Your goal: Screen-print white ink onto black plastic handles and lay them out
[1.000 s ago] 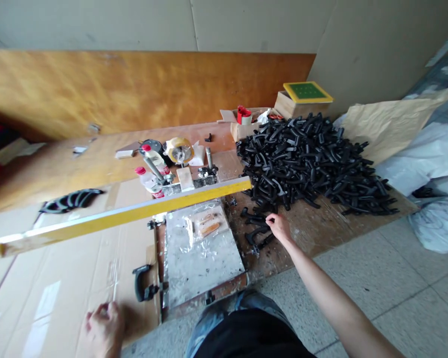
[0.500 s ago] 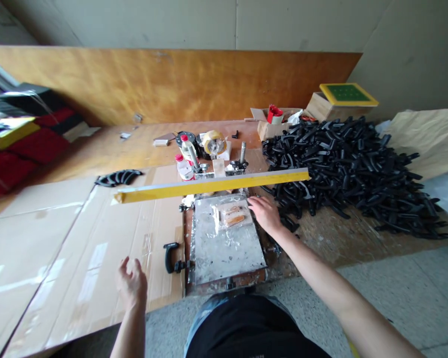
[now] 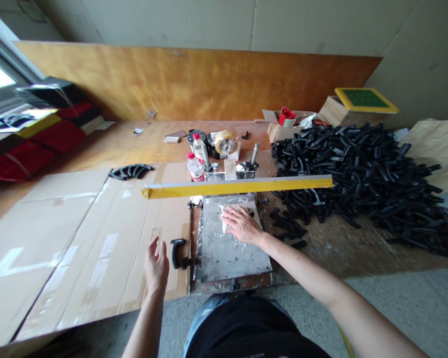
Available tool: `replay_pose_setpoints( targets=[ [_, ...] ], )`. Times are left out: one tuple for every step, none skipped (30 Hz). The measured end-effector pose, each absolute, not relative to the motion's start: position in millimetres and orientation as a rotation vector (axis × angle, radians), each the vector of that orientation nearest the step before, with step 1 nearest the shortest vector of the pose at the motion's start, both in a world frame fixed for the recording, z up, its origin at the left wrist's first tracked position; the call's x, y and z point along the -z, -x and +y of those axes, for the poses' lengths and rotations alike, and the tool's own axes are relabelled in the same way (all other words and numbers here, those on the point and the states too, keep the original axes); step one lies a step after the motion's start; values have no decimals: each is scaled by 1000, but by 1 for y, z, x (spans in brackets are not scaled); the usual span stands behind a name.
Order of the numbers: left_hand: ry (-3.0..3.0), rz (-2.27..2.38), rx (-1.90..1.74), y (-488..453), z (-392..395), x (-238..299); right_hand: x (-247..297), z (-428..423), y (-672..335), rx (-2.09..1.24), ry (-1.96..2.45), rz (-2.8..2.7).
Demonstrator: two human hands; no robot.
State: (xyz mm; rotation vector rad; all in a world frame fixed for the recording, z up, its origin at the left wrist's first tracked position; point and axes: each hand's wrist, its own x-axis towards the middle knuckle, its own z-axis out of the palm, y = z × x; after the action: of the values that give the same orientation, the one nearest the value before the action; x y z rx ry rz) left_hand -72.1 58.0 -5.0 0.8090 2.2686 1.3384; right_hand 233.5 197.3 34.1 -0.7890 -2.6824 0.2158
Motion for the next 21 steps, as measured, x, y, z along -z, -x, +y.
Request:
replay_pose_setpoints(
  targets=[
    [-815, 2265, -1337, 71, 57, 5, -35, 201, -239, -218, 818, -2681],
    [-823, 2261, -1342, 69, 57, 4, -34, 206, -243, -224, 837, -2687],
    [-832, 2257, -1346, 66, 58, 2, -33, 210, -246, -232, 848, -2695],
    [-838, 2254, -1349, 64, 60, 0, -30, 214, -246, -238, 850, -2704],
    [-845, 2248, -1354, 61, 63, -4, -26, 218, -245, -240, 846, -2710],
    [-854, 2241, -1361, 58, 67, -9, -23, 221, -242, -238, 844, -2711],
    [-865, 2235, -1372, 55, 71, -14, -19, 224, -240, -233, 844, -2708],
    [-878, 2225, -1387, 52, 76, -20, -17, 227, -237, -230, 841, -2707],
    [-896, 2212, -1406, 49, 81, -25, -15, 229, -236, -230, 829, -2714],
    [-919, 2197, -1425, 46, 86, -31, -14, 231, -236, -231, 812, -2727],
    [-944, 2181, -1440, 44, 91, -36, -13, 233, -237, -232, 797, -2742],
    [-973, 2161, -1453, 41, 95, -41, -14, 235, -240, -234, 794, -2754],
    [-1005, 2135, -1468, 39, 99, -46, -14, 236, -244, -236, 804, -2761],
    [-1039, 2108, -1484, 37, 104, -51, -15, 237, -248, -240, 826, -2763],
    [-1072, 2084, -1495, 35, 109, -57, -17, 237, -251, -247, 855, -2760],
    [-1098, 2067, -1507, 33, 114, -64, -18, 237, -254, -257, 884, -2754],
    [-1117, 2048, -1526, 30, 120, -73, -21, 236, -255, -267, 910, -2745],
    [-1128, 2021, -1563, 27, 126, -83, -23, 235, -255, -272, 927, -2734],
    [-1132, 1979, -1618, 23, 134, -95, -26, 234, -254, -271, 933, -2721],
    [-1126, 1927, -1690, 19, 141, -107, -28, 233, -251, -264, 921, -2711],
    [-1113, 1864, -1764, 14, 148, -121, -30, 232, -248, -254, 884, -2712]
  ],
)
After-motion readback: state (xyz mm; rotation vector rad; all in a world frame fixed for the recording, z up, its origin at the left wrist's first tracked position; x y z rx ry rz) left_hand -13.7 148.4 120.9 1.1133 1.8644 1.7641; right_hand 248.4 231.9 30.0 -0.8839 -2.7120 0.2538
